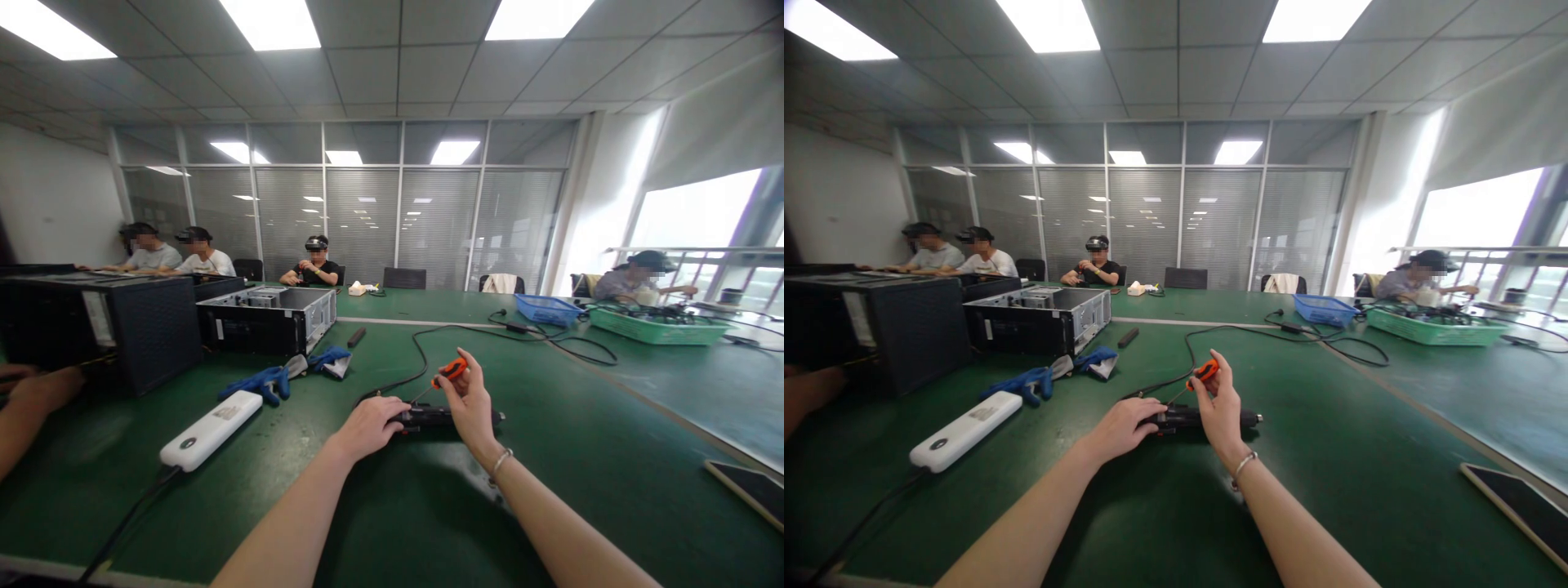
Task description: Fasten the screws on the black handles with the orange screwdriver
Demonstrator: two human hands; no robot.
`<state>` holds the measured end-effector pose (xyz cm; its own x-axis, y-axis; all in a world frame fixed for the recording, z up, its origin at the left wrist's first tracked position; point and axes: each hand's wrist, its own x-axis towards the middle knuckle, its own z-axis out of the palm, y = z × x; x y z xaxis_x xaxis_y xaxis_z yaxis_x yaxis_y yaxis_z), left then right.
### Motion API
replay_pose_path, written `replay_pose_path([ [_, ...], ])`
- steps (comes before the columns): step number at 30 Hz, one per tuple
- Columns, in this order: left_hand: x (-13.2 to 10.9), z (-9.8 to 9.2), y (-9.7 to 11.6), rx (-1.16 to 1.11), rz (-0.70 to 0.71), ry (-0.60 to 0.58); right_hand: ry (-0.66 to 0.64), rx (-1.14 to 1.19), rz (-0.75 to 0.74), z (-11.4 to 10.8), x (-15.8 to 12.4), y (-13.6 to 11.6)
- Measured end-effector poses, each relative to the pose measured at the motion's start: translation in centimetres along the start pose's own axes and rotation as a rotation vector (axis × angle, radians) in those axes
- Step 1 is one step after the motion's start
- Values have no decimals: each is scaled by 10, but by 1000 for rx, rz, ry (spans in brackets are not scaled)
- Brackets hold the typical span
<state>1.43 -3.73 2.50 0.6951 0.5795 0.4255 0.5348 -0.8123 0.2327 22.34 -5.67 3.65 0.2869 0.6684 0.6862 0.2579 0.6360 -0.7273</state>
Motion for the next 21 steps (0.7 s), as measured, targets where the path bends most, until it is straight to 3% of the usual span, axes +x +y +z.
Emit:
replay_pose_path([
  [13,-1,-2,2,5,-12,0,-53,-54,1,-2,2,2],
  [21,-2,4,-2,-22,-43,28,-341,-121,-135,12,10,-20],
])
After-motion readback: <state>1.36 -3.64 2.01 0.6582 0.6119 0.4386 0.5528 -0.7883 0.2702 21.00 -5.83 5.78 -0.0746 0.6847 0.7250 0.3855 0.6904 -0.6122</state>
